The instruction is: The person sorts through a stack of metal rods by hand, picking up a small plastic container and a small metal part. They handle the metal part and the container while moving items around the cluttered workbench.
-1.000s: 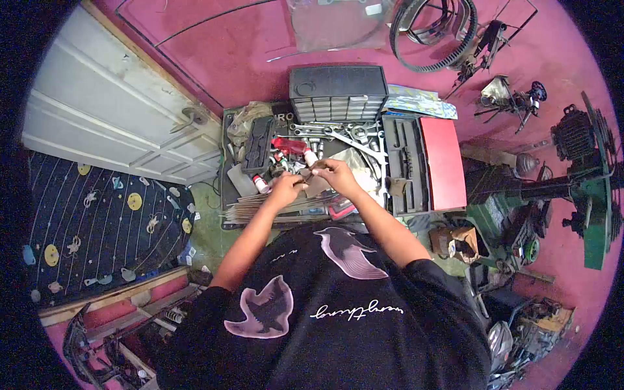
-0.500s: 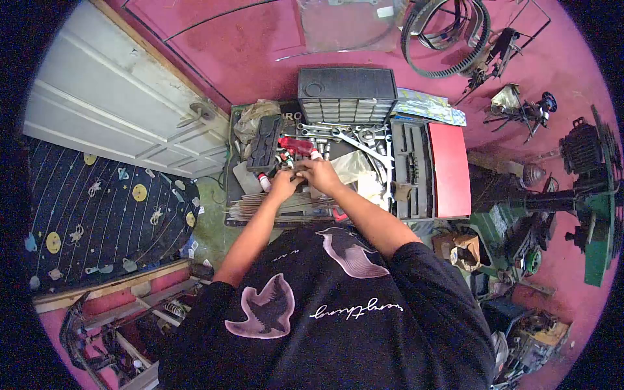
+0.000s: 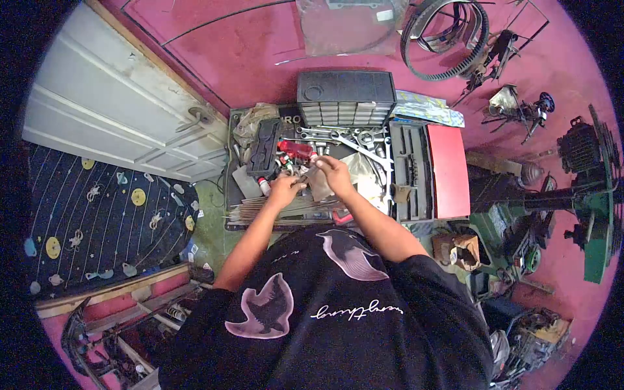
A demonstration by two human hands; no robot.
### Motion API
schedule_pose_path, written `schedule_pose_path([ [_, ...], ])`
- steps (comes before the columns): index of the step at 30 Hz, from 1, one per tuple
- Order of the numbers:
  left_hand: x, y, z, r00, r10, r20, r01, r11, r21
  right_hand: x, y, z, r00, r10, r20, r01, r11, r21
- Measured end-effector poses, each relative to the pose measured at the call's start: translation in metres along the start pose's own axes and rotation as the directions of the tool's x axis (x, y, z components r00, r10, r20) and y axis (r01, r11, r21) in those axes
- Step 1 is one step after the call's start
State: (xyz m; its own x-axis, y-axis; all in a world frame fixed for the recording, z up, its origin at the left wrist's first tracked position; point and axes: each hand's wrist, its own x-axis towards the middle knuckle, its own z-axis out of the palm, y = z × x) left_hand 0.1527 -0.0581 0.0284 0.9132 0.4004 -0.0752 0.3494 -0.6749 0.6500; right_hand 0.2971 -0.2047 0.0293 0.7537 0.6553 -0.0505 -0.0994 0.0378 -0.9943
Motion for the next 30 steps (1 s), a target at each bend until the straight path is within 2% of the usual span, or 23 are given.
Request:
schedule_pose_path([
  [1,-0.004,0.0,0.0,0.999,0.003,0.039,-0.001,0.998,-0.061,-0.005,0.003,-0.006,0.994,0.085,-0.064,-0.087,0.995,-0.043],
  [2,-0.008,-0.001,0.001,0.999,-0.001,0.043,0.003,0.998,-0.061,-0.011,0.006,-0.013,0.994,0.09,-0.064,-0.092,0.995,-0.042],
  [4,-0.015,-0.005,0.006,0.992,0.057,0.114,-0.067,0.994,0.083,-0.024,0.018,-0.027,0.927,0.375,0.019,-0.373,0.925,-0.066],
  [5,-0.02,-0.002,0.01,0.99,0.025,0.139,-0.049,0.984,0.171,-0.031,0.029,-0.03,0.924,0.38,0.042,-0.379,0.925,-0.022],
  [6,-0.024,-0.004,0.013,0.99,0.022,0.142,-0.047,0.984,0.171,-0.038,0.032,-0.032,0.923,0.383,0.042,-0.382,0.924,-0.022],
  [8,-0.03,-0.008,0.02,0.984,0.044,0.17,-0.09,0.958,0.271,-0.048,0.038,-0.034,0.883,0.467,0.049,-0.458,0.88,-0.122],
  [9,-0.032,-0.013,0.025,0.982,0.039,0.187,-0.101,0.937,0.334,-0.05,0.041,-0.032,0.912,0.407,0.057,-0.396,0.907,-0.143],
  [13,-0.044,-0.03,0.03,0.989,0.088,0.123,-0.123,0.939,0.321,-0.05,0.04,-0.029,0.913,0.399,0.086,-0.389,0.915,-0.111],
  [16,-0.057,-0.034,0.026,0.985,0.157,0.074,-0.173,0.924,0.341,-0.052,0.044,-0.032,0.914,0.365,0.177,-0.329,0.922,-0.206],
  [18,-0.069,-0.031,0.022,0.985,0.132,0.11,-0.163,0.925,0.343,-0.057,0.054,-0.03,0.933,0.184,0.309,0.006,0.851,-0.524],
  [19,-0.075,-0.03,0.022,0.983,0.144,0.112,-0.177,0.9,0.399,-0.064,0.033,-0.026,0.908,0.296,0.296,-0.021,0.739,-0.674],
  [20,-0.079,-0.029,0.021,0.984,0.142,0.111,-0.175,0.9,0.399,-0.068,0.03,-0.024,0.908,0.296,0.298,-0.02,0.738,-0.674],
  [22,-0.086,-0.031,0.024,0.986,0.161,0.047,-0.166,0.893,0.418,-0.077,0.029,-0.021,0.876,0.164,0.454,0.369,0.377,-0.849],
  [24,-0.087,-0.032,0.025,0.983,0.183,0.001,-0.167,0.898,0.407,-0.077,0.03,-0.017,0.876,0.213,0.433,0.342,0.359,-0.868],
  [26,-0.089,-0.032,0.028,0.978,0.203,-0.043,-0.17,0.903,0.395,-0.078,0.032,-0.016,0.885,0.08,0.458,0.421,0.279,-0.863],
  [28,-0.091,-0.028,0.028,0.954,0.262,-0.146,-0.189,0.902,0.389,-0.078,0.037,-0.016,0.874,0.052,0.482,0.459,0.231,-0.858],
  [30,-0.095,-0.028,0.025,0.952,0.276,-0.131,-0.199,0.886,0.419,-0.079,0.038,-0.016,0.862,0.023,0.507,0.495,0.182,-0.85],
])
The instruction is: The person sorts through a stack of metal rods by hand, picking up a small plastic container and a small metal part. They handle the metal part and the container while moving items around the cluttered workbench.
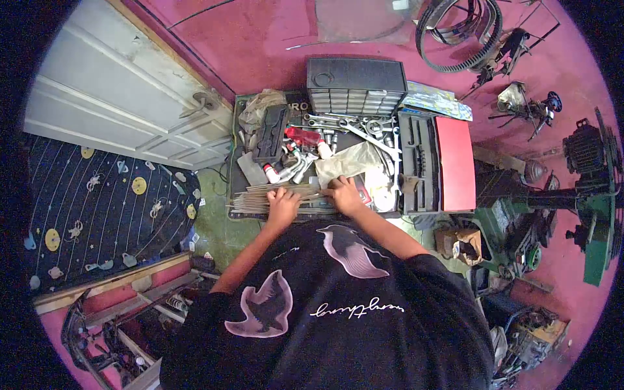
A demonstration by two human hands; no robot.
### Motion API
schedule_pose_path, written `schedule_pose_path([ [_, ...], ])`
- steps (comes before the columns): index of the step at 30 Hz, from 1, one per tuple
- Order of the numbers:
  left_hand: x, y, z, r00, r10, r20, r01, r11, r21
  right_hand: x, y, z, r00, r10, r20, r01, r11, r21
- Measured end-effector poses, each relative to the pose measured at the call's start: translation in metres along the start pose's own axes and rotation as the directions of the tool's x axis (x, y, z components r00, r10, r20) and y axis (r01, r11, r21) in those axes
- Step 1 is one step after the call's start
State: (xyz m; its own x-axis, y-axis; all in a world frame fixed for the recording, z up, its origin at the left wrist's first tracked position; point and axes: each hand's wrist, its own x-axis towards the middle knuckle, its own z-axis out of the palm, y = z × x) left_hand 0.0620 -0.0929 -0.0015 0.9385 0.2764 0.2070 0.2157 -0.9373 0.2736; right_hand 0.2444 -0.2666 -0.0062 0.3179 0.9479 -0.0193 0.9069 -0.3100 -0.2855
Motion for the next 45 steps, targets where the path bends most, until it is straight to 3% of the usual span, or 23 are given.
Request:
schedule_pose_path([
  [2,-0.004,0.0,-0.001,1.0,0.017,0.01,-0.018,0.999,0.029,-0.002,-0.002,0.0,0.998,-0.042,-0.044,0.038,0.997,-0.072],
  [7,-0.014,-0.003,0.006,1.0,0.0,0.025,-0.003,0.99,0.142,-0.002,-0.006,-0.005,0.999,-0.044,0.008,0.044,0.998,-0.041],
  [17,-0.015,-0.005,-0.005,0.994,-0.105,0.014,0.105,0.994,-0.006,0.0,-0.012,-0.007,0.994,-0.036,-0.104,0.037,0.999,0.006],
  [20,-0.022,-0.019,-0.007,0.985,-0.164,-0.059,0.162,0.986,-0.045,0.004,-0.017,-0.011,0.991,-0.035,-0.128,0.041,0.998,0.043],
  [23,-0.028,-0.037,-0.017,0.918,-0.377,-0.123,0.379,0.925,-0.007,0.014,-0.024,-0.007,0.986,-0.036,-0.162,0.05,0.995,0.085],
  [27,-0.041,-0.067,-0.026,0.906,-0.41,-0.108,0.417,0.908,0.052,0.037,-0.04,-0.001,0.988,-0.106,-0.113,0.108,0.994,0.011],
  [30,-0.046,-0.078,-0.024,0.917,-0.389,-0.087,0.397,0.913,0.096,0.067,-0.056,0.011,0.996,-0.086,0.002,0.086,0.994,-0.064],
  [32,-0.042,-0.079,-0.027,0.922,-0.377,-0.089,0.385,0.918,0.098,0.084,-0.066,0.017,0.994,-0.096,-0.055,0.088,0.986,-0.139],
  [34,-0.035,-0.08,-0.032,0.95,-0.311,-0.028,0.312,0.945,0.097,0.104,-0.076,0.013,0.982,0.037,0.187,0.008,0.972,-0.235],
  [35,-0.031,-0.08,-0.034,0.968,-0.248,-0.047,0.251,0.964,0.082,0.108,-0.078,0.01,0.973,0.025,0.229,0.033,0.969,-0.246],
  [38,-0.018,-0.081,-0.035,0.988,-0.143,0.049,0.138,0.986,0.095,0.11,-0.082,0.014,0.97,0.066,0.234,0.003,0.959,-0.283],
  [40,-0.012,-0.084,-0.031,0.996,-0.078,0.032,0.074,0.992,0.105,0.104,-0.079,0.025,0.971,0.091,0.22,-0.026,0.959,-0.283],
  [43,-0.003,-0.084,-0.029,0.989,-0.073,0.129,0.063,0.995,0.084,0.096,-0.08,0.022,0.989,0.088,0.122,-0.05,0.958,-0.281],
  [45,0.003,-0.082,-0.03,0.993,-0.042,0.111,0.036,0.998,0.05,0.088,-0.084,0.007,0.988,0.13,-0.081,-0.139,0.983,-0.116],
])
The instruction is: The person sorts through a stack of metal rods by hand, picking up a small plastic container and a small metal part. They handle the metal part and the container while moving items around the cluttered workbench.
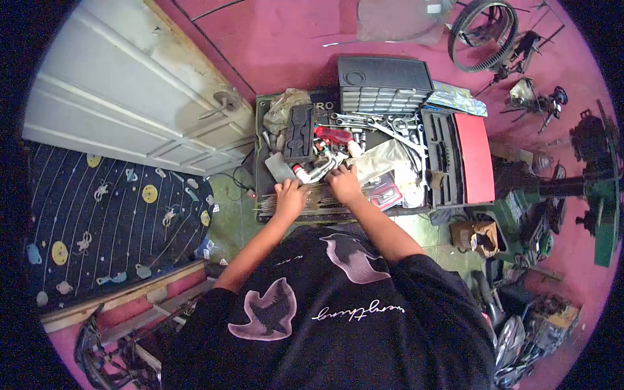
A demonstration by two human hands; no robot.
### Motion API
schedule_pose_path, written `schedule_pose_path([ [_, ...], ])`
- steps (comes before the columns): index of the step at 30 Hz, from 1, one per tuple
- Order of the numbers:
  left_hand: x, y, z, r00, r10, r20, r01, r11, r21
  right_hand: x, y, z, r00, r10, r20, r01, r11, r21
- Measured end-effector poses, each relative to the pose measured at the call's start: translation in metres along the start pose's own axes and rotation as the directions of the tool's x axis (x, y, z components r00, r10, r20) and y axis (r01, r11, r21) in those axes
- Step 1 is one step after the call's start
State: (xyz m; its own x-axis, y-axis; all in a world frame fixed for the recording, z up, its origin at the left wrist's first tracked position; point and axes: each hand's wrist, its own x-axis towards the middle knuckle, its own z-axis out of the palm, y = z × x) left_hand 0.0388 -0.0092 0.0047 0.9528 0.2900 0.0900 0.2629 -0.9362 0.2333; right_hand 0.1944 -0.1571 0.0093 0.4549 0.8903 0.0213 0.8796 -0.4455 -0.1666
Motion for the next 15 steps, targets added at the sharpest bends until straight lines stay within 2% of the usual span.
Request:
schedule_pose_path([
  [1,0.004,0.003,-0.003,1.0,0.017,-0.022,-0.018,0.999,-0.027,-0.002,0.001,-0.007,1.0,0.016,-0.002,-0.016,1.0,-0.002],
  [2,0.008,0.008,-0.006,0.999,0.034,-0.02,-0.035,0.999,-0.03,-0.003,0.002,-0.014,1.0,0.029,-0.004,-0.029,0.997,0.071],
  [4,0.017,0.024,-0.017,0.987,0.091,-0.133,-0.11,0.984,-0.139,-0.009,0.005,-0.032,0.999,0.054,-0.007,-0.052,0.983,0.175],
  [5,0.022,0.031,-0.023,0.986,0.107,-0.13,-0.125,0.982,-0.142,-0.013,0.008,-0.044,0.997,0.07,-0.009,-0.068,0.982,0.174],
  [7,0.029,0.046,-0.035,0.967,0.202,-0.158,-0.234,0.947,-0.219,-0.024,0.012,-0.067,0.997,0.068,0.028,-0.073,0.953,0.295],
  [9,0.034,0.061,-0.046,0.967,0.217,-0.136,-0.242,0.945,-0.218,-0.036,0.025,-0.079,0.995,0.098,0.029,-0.102,0.946,0.308],
  [11,0.04,0.071,-0.054,0.974,0.193,-0.12,-0.222,0.924,-0.313,-0.049,0.047,-0.098,0.969,0.221,0.106,-0.244,0.824,0.511],
  [13,0.046,0.082,-0.065,0.982,0.154,-0.112,-0.185,0.912,-0.366,-0.068,0.103,-0.066,0.888,0.458,0.035,-0.368,0.664,0.651],
  [14,0.048,0.086,-0.069,0.993,0.07,-0.09,-0.105,0.867,-0.487,-0.083,0.131,-0.051,0.804,0.588,-0.092,-0.472,0.725,0.502],
  [15,0.05,0.092,-0.073,0.998,-0.011,-0.059,-0.027,0.801,-0.599,-0.103,0.154,-0.053,0.737,0.652,-0.176,-0.58,0.745,0.33],
])
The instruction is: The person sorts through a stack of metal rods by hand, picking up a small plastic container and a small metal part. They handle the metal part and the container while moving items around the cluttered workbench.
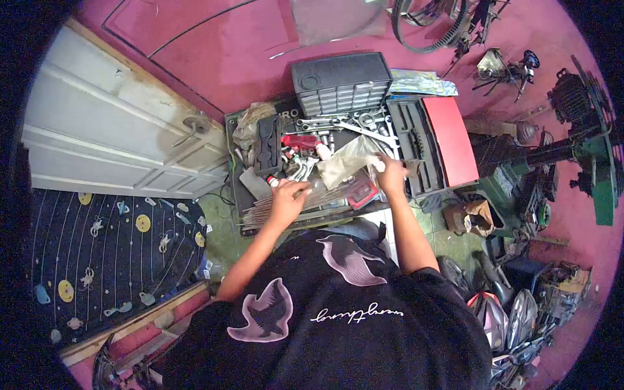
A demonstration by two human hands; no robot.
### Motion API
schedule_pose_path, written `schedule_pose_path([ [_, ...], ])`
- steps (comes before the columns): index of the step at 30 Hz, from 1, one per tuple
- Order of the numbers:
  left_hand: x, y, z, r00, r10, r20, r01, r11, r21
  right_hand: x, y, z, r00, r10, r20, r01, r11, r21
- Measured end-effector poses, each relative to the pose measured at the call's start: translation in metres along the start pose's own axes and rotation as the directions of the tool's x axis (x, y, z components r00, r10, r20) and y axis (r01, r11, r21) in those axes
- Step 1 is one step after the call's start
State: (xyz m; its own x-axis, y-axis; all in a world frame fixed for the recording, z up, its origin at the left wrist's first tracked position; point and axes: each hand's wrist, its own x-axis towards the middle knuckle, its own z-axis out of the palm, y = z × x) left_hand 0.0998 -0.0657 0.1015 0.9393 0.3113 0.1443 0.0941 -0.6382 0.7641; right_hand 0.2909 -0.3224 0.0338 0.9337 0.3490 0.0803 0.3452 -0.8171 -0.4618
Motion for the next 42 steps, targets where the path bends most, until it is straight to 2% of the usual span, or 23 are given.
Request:
schedule_pose_path([
  [1,0.003,0.011,-0.003,1.0,0.002,-0.025,-0.002,1.0,-0.008,0.006,0.019,-0.007,0.958,0.285,0.009,-0.283,0.954,-0.101],
  [2,0.004,0.02,-0.001,1.0,0.005,-0.029,-0.005,1.0,-0.009,0.002,0.048,-0.002,0.933,0.336,-0.13,-0.353,0.925,-0.138],
  [4,0.006,0.035,0.006,0.978,-0.205,-0.047,0.18,0.931,-0.319,0.002,0.074,-0.012,0.904,0.424,-0.056,-0.426,0.88,-0.208],
  [6,0.01,0.054,0.01,0.977,-0.211,-0.04,0.191,0.937,-0.293,0.006,0.096,-0.016,0.912,0.406,0.066,-0.394,0.908,-0.141],
  [7,0.014,0.07,0.008,0.97,-0.242,0.01,0.224,0.881,-0.417,0.01,0.103,-0.017,0.896,0.425,0.13,-0.405,0.901,-0.156],
  [8,0.017,0.084,0.008,0.963,-0.264,0.062,0.256,0.808,-0.531,0.009,0.107,-0.014,0.921,0.389,0.031,-0.384,0.916,-0.114],
  [10,0.022,0.099,0.014,0.971,-0.232,0.055,0.228,0.832,-0.507,0.013,0.118,-0.011,0.894,0.448,0.006,-0.447,0.893,-0.059],
  [12,0.025,0.11,0.024,0.961,-0.276,0.003,0.225,0.778,-0.587,0.01,0.13,-0.012,0.936,0.337,-0.1,-0.35,0.92,-0.179],
  [14,0.027,0.11,0.036,0.956,-0.291,-0.038,0.214,0.781,-0.587,0.002,0.134,-0.022,0.97,0.242,-0.031,-0.234,0.889,-0.393],
  [18,0.031,0.123,0.051,0.938,-0.331,-0.1,0.204,0.763,-0.613,0.0,0.152,-0.042,0.984,0.114,0.134,-0.045,0.901,-0.432],
  [19,0.031,0.129,0.052,0.926,-0.366,-0.095,0.215,0.716,-0.664,0.0,0.159,-0.039,0.987,0.118,0.112,-0.071,0.931,-0.358],
  [21,0.031,0.14,0.059,0.897,-0.431,-0.098,0.221,0.629,-0.745,0.008,0.162,-0.04,0.993,0.078,0.091,-0.035,0.917,-0.397],
  [24,0.026,0.142,0.071,0.891,-0.429,-0.147,0.238,0.718,-0.654,0.019,0.141,-0.054,0.997,-0.046,-0.056,0.018,0.909,-0.416],
  [27,0.024,0.145,0.078,0.874,-0.448,-0.186,0.226,0.717,-0.66,0.04,0.097,-0.087,0.987,0.046,0.153,-0.056,0.996,0.066],
  [28,0.025,0.146,0.081,0.873,-0.439,-0.214,0.189,0.708,-0.681,0.051,0.099,-0.078,0.961,-0.043,0.275,-0.094,0.88,0.466],
  [29,0.028,0.149,0.084,0.864,-0.449,-0.228,0.158,0.671,-0.724,0.054,0.062,-0.106,0.918,-0.083,0.387,-0.18,0.784,0.594],
  [31,0.029,0.145,0.088,0.878,-0.433,-0.202,0.17,0.678,-0.715,0.05,0.033,-0.095,0.89,-0.295,0.347,-0.082,0.644,0.76],
  [32,0.03,0.143,0.091,0.891,-0.42,-0.171,0.186,0.682,-0.707,0.042,-0.002,-0.121,0.84,-0.246,0.484,-0.204,0.684,0.701],
  [34,0.032,0.141,0.097,0.892,-0.434,-0.124,0.233,0.678,-0.697,0.032,-0.03,-0.116,0.752,-0.48,0.451,-0.154,0.538,0.829],
  [36,0.03,0.133,0.107,0.889,-0.43,-0.158,0.192,0.663,-0.724,0.023,-0.041,-0.11,0.699,-0.503,0.509,-0.207,0.539,0.817],
  [38,0.023,0.125,0.112,0.881,-0.445,-0.161,0.196,0.652,-0.732,0.02,-0.041,-0.106,0.715,-0.504,0.485,-0.163,0.555,0.816],
  [40,0.017,0.123,0.113,0.822,-0.569,-0.02,0.286,0.442,-0.85,0.016,-0.03,-0.089,0.715,-0.512,0.476,-0.182,0.521,0.834],
  [42,0.012,0.12,0.115,0.797,-0.604,0.01,0.351,0.45,-0.821,0.011,-0.024,-0.083,0.715,-0.518,0.47,-0.207,0.486,0.849],
])
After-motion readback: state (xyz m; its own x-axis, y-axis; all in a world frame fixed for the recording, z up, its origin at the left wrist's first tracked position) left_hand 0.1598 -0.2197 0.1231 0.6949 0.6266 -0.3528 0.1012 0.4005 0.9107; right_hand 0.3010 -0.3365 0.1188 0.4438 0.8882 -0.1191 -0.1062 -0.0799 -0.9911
